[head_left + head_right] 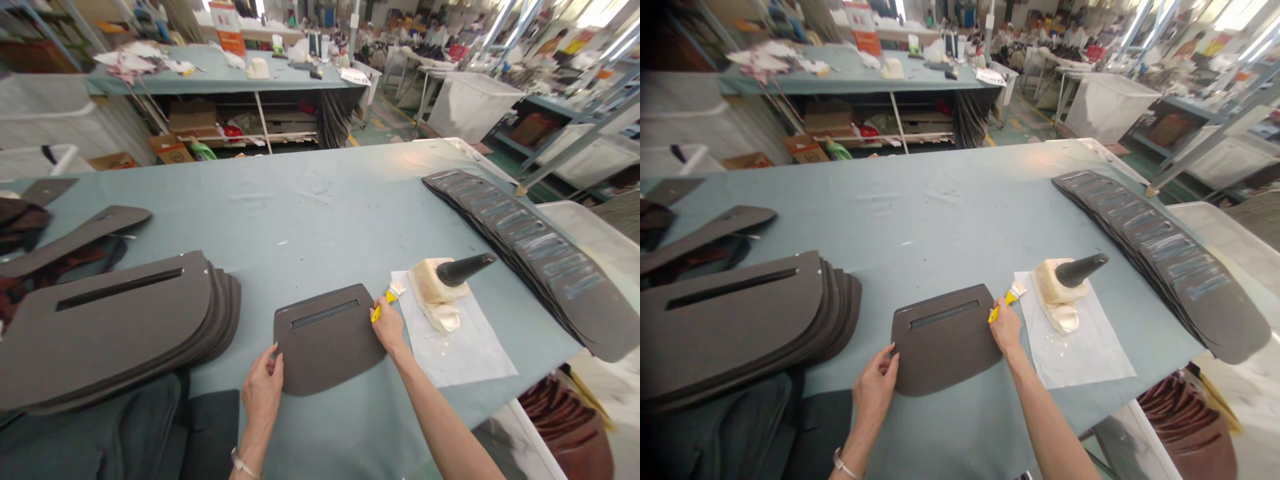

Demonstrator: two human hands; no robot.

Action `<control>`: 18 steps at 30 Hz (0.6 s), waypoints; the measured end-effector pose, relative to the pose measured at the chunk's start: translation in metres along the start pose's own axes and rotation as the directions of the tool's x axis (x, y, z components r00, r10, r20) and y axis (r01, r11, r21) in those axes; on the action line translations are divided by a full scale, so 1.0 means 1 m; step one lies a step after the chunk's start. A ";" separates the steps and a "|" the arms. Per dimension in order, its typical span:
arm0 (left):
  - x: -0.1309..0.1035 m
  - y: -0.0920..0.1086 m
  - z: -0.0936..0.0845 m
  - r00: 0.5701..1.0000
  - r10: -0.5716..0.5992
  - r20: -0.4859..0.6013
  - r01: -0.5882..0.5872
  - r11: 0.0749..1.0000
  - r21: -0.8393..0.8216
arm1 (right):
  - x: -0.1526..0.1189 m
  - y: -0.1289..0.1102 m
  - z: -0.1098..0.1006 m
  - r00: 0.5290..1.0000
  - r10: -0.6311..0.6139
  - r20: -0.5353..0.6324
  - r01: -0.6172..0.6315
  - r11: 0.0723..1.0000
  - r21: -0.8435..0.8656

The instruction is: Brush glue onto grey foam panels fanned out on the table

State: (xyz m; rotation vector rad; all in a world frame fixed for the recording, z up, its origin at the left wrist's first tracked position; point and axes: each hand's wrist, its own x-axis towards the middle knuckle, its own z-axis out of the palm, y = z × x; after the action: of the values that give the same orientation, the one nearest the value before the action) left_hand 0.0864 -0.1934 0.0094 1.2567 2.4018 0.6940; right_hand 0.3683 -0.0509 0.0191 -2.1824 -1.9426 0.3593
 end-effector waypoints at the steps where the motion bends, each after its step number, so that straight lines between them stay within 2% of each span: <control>1: 0.000 0.000 0.000 1.000 0.003 0.004 -0.003 1.000 0.006 | 0.000 0.000 0.000 1.000 -0.005 -0.002 0.005 1.000 -0.003; 5: -0.001 0.003 0.001 1.000 0.031 0.004 -0.031 0.999 0.006 | -0.001 0.001 0.001 1.000 -0.011 -0.015 0.010 0.999 -0.037; 10: -0.004 0.006 0.004 0.991 0.094 -0.099 -0.090 0.995 0.044 | -0.004 -0.003 0.002 0.998 -0.049 -0.031 0.046 0.995 -0.090; 14: -0.002 0.003 0.004 0.990 0.114 -0.079 -0.117 0.993 -0.032 | -0.003 -0.002 -0.003 0.987 -0.095 -0.127 0.080 0.990 -0.120; 18: 0.007 0.013 0.001 0.985 0.108 -0.135 -0.123 0.987 -0.107 | 0.004 -0.003 -0.007 0.959 -0.175 -0.223 0.171 0.985 -0.038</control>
State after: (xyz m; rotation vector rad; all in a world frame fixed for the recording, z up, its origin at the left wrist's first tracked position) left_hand 0.0913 -0.1806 0.0154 1.3494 2.3654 0.9611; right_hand 0.3678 -0.0466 0.0264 -1.9462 -1.9943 0.0618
